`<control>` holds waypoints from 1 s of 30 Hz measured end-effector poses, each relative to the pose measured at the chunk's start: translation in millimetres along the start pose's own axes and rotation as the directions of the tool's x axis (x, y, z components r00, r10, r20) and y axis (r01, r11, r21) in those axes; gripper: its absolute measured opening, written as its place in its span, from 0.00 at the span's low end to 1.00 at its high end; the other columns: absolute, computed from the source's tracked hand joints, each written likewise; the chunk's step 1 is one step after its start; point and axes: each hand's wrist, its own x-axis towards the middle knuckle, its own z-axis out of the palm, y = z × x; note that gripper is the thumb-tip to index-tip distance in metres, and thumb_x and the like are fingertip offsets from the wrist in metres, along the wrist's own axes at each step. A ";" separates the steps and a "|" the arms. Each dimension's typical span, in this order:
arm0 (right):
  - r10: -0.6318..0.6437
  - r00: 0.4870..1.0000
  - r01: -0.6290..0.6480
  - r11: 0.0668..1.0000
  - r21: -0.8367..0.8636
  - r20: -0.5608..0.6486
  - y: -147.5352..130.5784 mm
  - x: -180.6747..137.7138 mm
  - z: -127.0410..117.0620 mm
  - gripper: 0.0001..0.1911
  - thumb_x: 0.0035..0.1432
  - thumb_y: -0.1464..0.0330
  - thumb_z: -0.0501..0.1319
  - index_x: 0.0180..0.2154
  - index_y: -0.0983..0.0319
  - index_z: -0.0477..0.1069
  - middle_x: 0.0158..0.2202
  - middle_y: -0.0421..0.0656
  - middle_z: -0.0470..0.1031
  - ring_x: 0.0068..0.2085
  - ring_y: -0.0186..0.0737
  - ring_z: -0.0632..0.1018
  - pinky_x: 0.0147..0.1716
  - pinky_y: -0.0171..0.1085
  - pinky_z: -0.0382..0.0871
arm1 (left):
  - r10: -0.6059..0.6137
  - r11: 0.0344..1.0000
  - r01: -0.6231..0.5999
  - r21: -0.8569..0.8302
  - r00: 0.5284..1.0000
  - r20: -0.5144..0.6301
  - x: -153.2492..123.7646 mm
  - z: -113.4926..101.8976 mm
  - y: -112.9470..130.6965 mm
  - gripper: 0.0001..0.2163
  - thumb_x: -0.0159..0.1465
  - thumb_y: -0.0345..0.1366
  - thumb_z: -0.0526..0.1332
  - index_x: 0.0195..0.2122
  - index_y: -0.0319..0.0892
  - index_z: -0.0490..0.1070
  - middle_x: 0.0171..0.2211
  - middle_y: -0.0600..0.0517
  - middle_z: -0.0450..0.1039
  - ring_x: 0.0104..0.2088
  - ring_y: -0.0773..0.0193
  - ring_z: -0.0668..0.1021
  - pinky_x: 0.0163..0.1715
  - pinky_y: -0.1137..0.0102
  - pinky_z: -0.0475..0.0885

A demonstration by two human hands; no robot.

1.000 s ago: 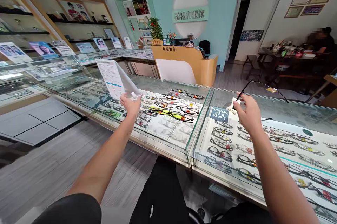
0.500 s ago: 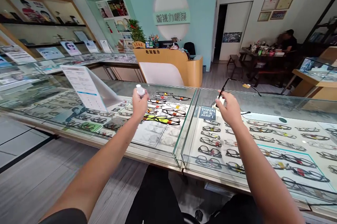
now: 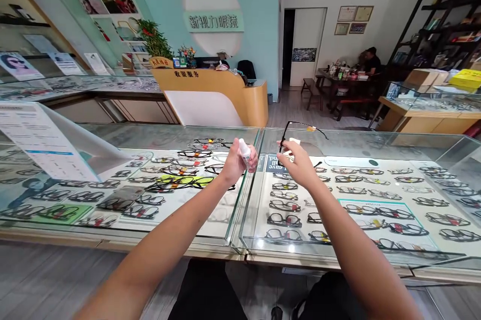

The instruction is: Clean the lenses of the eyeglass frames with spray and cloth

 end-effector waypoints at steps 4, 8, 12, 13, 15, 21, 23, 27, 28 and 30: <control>0.016 0.995 -0.029 0.990 0.138 0.098 -11.5 -4.7 6.6 0.16 0.67 0.58 0.65 0.53 0.56 0.78 0.60 0.48 0.80 0.51 0.49 0.80 0.53 0.50 0.74 | -0.146 0.987 0.153 -0.059 0.983 0.109 -6.1 -3.6 7.1 0.40 0.56 0.82 0.52 0.20 0.43 0.62 0.17 0.55 0.56 0.18 0.68 0.61 0.16 0.72 0.56; 0.029 0.979 -0.081 0.964 0.255 0.202 -21.5 -8.6 7.7 0.15 0.68 0.57 0.65 0.52 0.56 0.78 0.61 0.47 0.79 0.52 0.47 0.79 0.55 0.48 0.73 | -0.173 0.980 0.185 -0.078 0.975 0.136 -6.3 -3.8 10.0 0.41 0.58 0.83 0.46 0.18 0.44 0.60 0.16 0.56 0.51 0.18 0.67 0.60 0.16 0.72 0.53; 0.028 0.955 -0.129 0.937 0.325 0.296 -29.3 -11.7 8.0 0.16 0.68 0.57 0.65 0.53 0.55 0.79 0.56 0.46 0.80 0.51 0.47 0.78 0.54 0.47 0.71 | -0.113 0.994 0.113 -0.005 0.993 0.044 -4.6 -5.1 5.3 0.39 0.60 0.80 0.49 0.19 0.44 0.62 0.17 0.55 0.55 0.19 0.67 0.62 0.18 0.71 0.55; 0.026 0.949 -0.137 0.931 0.338 0.314 -30.7 -12.4 8.5 0.16 0.68 0.58 0.66 0.54 0.54 0.80 0.54 0.45 0.81 0.50 0.47 0.78 0.53 0.47 0.71 | -0.066 0.997 0.067 0.049 0.998 -0.005 -3.9 -5.4 3.1 0.38 0.60 0.78 0.52 0.20 0.43 0.64 0.18 0.55 0.57 0.19 0.67 0.63 0.19 0.71 0.57; 0.015 0.940 -0.150 0.916 0.372 0.342 -32.9 -13.6 10.1 0.16 0.67 0.58 0.66 0.54 0.54 0.80 0.50 0.44 0.81 0.49 0.46 0.78 0.51 0.46 0.71 | 0.031 0.983 -0.016 0.181 0.996 -0.083 -2.5 -6.2 -1.6 0.36 0.62 0.75 0.56 0.22 0.42 0.68 0.19 0.54 0.61 0.20 0.68 0.65 0.22 0.71 0.60; -0.059 0.910 -0.127 0.903 0.411 0.409 -38.0 -15.9 14.1 0.16 0.69 0.60 0.65 0.55 0.54 0.81 0.51 0.45 0.81 0.49 0.46 0.79 0.51 0.45 0.73 | 0.101 0.931 -0.070 0.357 0.992 -0.070 -0.9 -10.4 -12.8 0.33 0.67 0.70 0.53 0.24 0.42 0.67 0.20 0.53 0.64 0.22 0.67 0.66 0.25 0.69 0.61; -0.071 0.906 -0.108 0.915 0.388 0.418 -40.2 -16.5 13.8 0.16 0.69 0.60 0.64 0.56 0.54 0.81 0.51 0.46 0.81 0.49 0.46 0.79 0.51 0.46 0.73 | 0.088 0.921 -0.058 0.385 0.994 -0.060 -0.6 -12.2 -15.0 0.32 0.67 0.69 0.53 0.23 0.43 0.67 0.19 0.53 0.64 0.22 0.66 0.66 0.25 0.69 0.61; -0.068 0.903 -0.109 0.919 0.379 0.424 -43.2 -16.8 12.2 0.16 0.70 0.59 0.64 0.55 0.53 0.81 0.53 0.46 0.81 0.49 0.47 0.79 0.50 0.47 0.74 | 0.072 0.918 -0.039 0.395 0.995 -0.069 -1.4 -11.4 -13.8 0.33 0.68 0.69 0.51 0.25 0.42 0.69 0.20 0.52 0.67 0.22 0.65 0.68 0.26 0.69 0.63; -0.063 0.906 -0.117 0.913 0.391 0.419 -43.2 -16.4 11.7 0.16 0.69 0.59 0.65 0.55 0.53 0.81 0.52 0.45 0.81 0.48 0.47 0.79 0.50 0.47 0.74 | 0.076 0.922 -0.042 0.386 0.994 -0.074 -2.0 -10.0 -12.1 0.33 0.68 0.69 0.51 0.25 0.42 0.69 0.20 0.52 0.67 0.22 0.65 0.69 0.26 0.69 0.64; -0.049 0.921 -0.130 0.897 0.421 0.388 -42.2 -15.1 10.4 0.16 0.68 0.59 0.66 0.54 0.53 0.81 0.49 0.45 0.82 0.48 0.47 0.79 0.51 0.47 0.74 | 0.089 0.929 -0.051 0.368 0.992 -0.089 -3.8 -6.2 -7.9 0.33 0.67 0.71 0.52 0.25 0.43 0.68 0.20 0.52 0.66 0.22 0.65 0.68 0.26 0.69 0.64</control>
